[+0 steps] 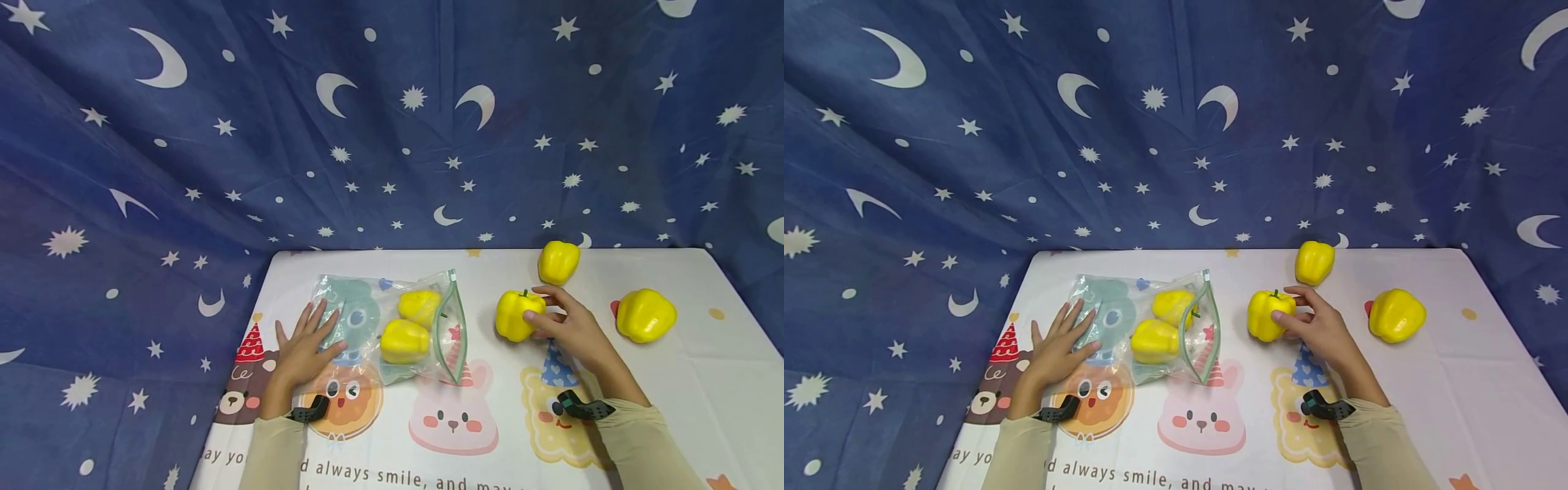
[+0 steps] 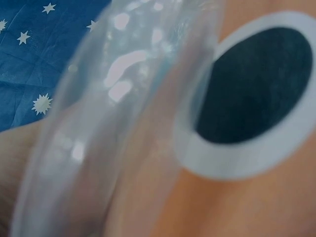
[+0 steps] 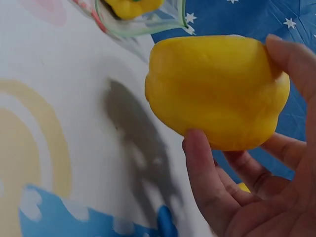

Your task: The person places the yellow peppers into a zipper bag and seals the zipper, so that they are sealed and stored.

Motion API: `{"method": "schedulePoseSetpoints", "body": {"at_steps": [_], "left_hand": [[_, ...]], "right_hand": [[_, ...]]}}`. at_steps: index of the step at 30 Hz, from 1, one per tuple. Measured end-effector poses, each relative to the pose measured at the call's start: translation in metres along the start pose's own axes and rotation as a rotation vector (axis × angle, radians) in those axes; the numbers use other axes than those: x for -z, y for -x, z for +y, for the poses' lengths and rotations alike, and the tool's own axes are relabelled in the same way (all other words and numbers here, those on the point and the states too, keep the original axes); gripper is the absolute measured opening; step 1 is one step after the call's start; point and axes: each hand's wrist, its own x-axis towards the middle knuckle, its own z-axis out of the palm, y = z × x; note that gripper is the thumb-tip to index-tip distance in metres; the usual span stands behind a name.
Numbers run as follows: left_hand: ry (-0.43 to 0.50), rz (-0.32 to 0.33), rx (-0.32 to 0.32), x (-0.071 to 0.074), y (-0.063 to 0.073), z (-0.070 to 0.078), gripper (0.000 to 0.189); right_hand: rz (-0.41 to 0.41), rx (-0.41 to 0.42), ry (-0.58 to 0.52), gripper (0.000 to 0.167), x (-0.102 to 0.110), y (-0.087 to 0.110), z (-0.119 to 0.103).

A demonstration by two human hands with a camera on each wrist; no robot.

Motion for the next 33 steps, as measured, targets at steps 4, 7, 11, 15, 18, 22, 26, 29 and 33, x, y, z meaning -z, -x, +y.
{"method": "schedulePoseSetpoints", "body": {"at_steps": [4, 7, 11, 15, 18, 22, 26, 29, 33], "left_hand": [[-0.002, -0.006, 0.004, 0.001, 0.0, 0.001, 0.077], [0.003, -0.004, 0.003, 0.001, 0.0, 0.002, 0.077], [0.005, -0.003, 0.004, 0.001, 0.0, 0.002, 0.077], [0.004, -0.002, 0.006, 0.001, 0.0, 0.002, 0.077], [0.005, 0.002, 0.004, 0.001, 0.001, 0.001, 0.077], [0.015, 0.004, 0.004, 0.002, 0.001, 0.002, 0.076], [0.015, 0.002, 0.008, 0.002, 0.001, 0.002, 0.077], [0.011, 0.002, 0.006, 0.002, 0.0, 0.002, 0.077], [0.012, 0.002, 0.007, 0.002, 0.0, 0.003, 0.077]], "right_hand": [[-0.077, 0.005, -0.102, 0.075, -0.008, -0.001, 0.0], [-0.111, 0.008, -0.149, 0.075, -0.014, -0.002, 0.001], [-0.125, 0.006, -0.16, 0.067, -0.023, -0.003, 0.001], [-0.136, 0.011, -0.171, 0.064, -0.031, -0.002, -0.001], [-0.146, 0.026, -0.207, 0.063, -0.037, -0.001, -0.003], [-0.163, 0.043, -0.28, 0.058, -0.045, -0.002, -0.004], [-0.191, 0.055, -0.327, 0.059, -0.051, -0.006, -0.003], [-0.202, 0.056, -0.315, 0.059, -0.055, -0.008, -0.001], [-0.21, 0.048, -0.293, 0.057, -0.058, -0.009, -0.002]]}}
